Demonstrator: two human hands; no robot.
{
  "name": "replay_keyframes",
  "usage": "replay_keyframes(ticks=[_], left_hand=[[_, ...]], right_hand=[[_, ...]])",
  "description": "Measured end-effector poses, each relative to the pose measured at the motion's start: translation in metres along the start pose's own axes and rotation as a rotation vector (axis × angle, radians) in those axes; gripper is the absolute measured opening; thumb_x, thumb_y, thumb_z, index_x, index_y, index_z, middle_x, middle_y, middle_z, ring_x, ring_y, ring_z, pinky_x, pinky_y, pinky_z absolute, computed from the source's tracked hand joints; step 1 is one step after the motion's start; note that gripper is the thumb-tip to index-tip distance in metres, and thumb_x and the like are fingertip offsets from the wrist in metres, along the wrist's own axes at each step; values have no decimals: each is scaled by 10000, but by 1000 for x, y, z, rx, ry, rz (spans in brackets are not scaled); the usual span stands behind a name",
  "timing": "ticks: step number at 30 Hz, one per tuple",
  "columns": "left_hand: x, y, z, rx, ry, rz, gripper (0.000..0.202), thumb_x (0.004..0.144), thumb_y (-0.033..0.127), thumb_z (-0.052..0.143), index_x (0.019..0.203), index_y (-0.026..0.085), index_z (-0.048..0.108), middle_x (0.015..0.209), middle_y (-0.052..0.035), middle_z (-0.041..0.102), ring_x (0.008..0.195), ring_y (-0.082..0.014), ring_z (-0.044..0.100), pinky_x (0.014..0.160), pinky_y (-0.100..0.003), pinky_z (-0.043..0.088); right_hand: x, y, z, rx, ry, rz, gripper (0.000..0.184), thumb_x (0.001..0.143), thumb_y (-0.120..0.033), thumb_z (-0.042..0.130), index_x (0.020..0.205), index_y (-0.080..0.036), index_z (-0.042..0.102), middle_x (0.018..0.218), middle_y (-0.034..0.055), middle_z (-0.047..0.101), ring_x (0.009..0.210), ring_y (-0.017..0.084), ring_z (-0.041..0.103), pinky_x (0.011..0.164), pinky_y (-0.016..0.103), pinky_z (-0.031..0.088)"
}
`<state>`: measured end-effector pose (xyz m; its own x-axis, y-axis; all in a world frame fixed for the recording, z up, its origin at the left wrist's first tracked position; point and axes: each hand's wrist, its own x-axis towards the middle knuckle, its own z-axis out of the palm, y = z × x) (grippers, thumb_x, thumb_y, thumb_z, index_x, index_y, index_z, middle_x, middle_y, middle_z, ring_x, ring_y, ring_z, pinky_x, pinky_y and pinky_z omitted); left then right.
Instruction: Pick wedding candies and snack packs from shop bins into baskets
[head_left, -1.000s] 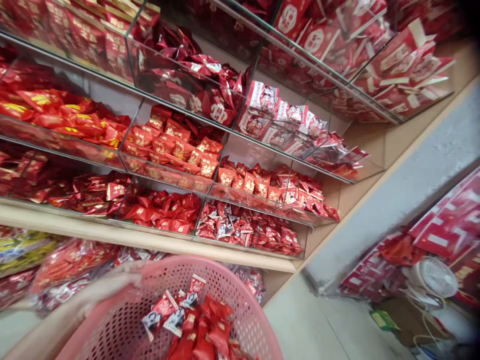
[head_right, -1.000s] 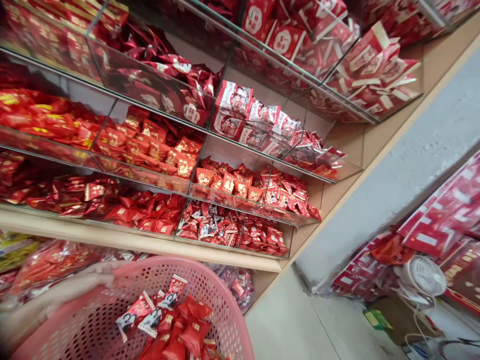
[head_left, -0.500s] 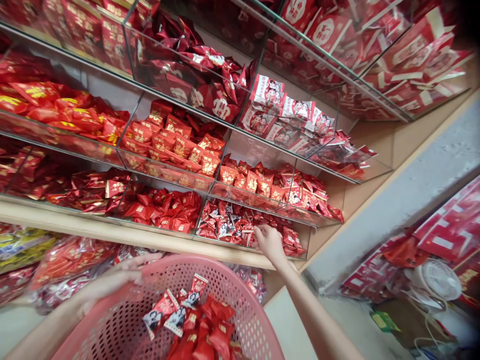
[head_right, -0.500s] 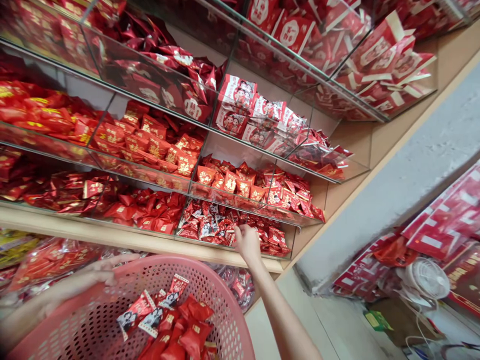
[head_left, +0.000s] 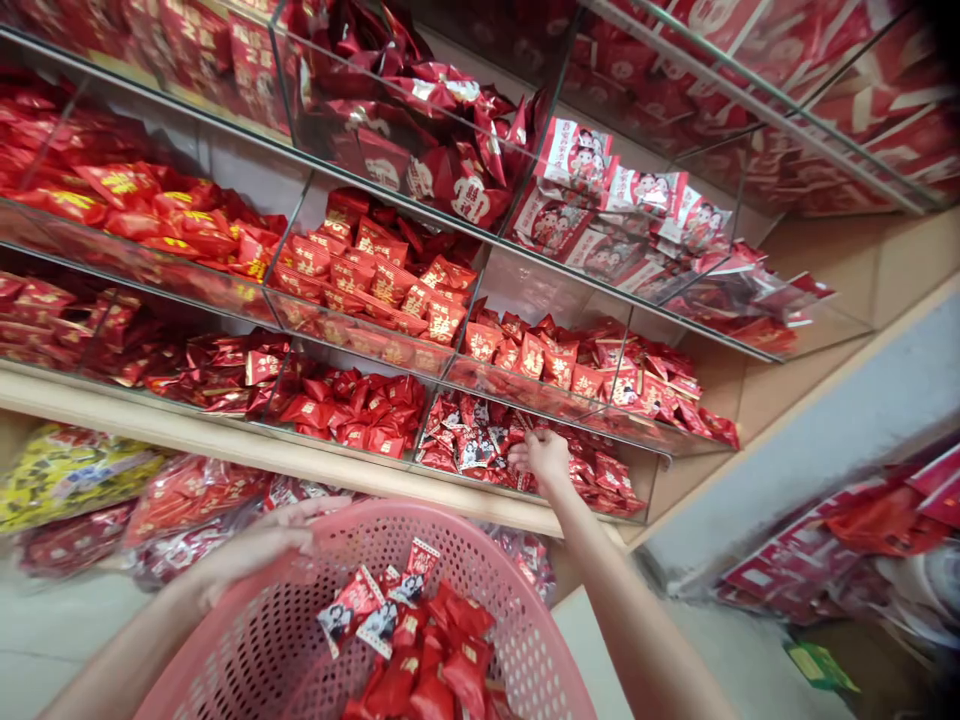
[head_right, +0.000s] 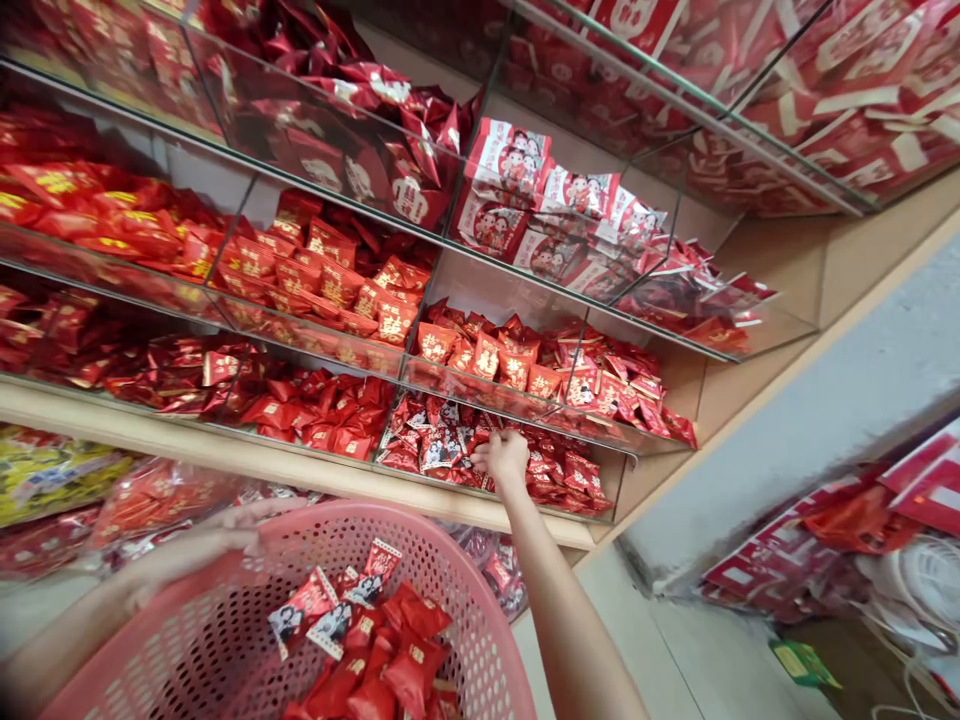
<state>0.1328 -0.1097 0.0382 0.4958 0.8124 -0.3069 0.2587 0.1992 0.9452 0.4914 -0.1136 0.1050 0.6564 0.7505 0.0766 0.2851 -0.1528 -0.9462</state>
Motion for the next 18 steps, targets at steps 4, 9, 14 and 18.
replay_keyframes(ticks=[4,9,14,18], left_hand=[[0,-2,-1,-23,-56,27,602,566,239,608,1168,219,612,906,-12,732,853,-251,656,750,-317,497],[0,-2,-3,-11,-73,81,624,579,240,609,1202,238,593,1164,-13,663,1091,-282,574,884,-330,463],[6,-3,-9,77,-117,203,371,607,274,641,969,246,717,1248,-12,619,1238,-281,468,1029,-341,361],[9,-10,-11,163,-168,274,307,712,394,630,890,172,744,1019,-78,722,1043,-268,612,970,-367,410]], right_hand=[[-24,-4,-20,151,-40,-59,193,805,-375,571,781,-205,482,579,10,652,440,131,606,390,206,447],[-64,-2,-33,265,-304,-44,403,661,-506,710,814,-177,536,642,-5,662,445,98,592,382,170,413],[-102,4,-3,229,-686,27,397,696,-525,680,785,-158,557,664,1,661,485,100,614,414,171,420],[-128,12,39,210,-835,112,436,659,-556,690,758,-157,545,635,-2,648,484,112,613,405,182,406]])
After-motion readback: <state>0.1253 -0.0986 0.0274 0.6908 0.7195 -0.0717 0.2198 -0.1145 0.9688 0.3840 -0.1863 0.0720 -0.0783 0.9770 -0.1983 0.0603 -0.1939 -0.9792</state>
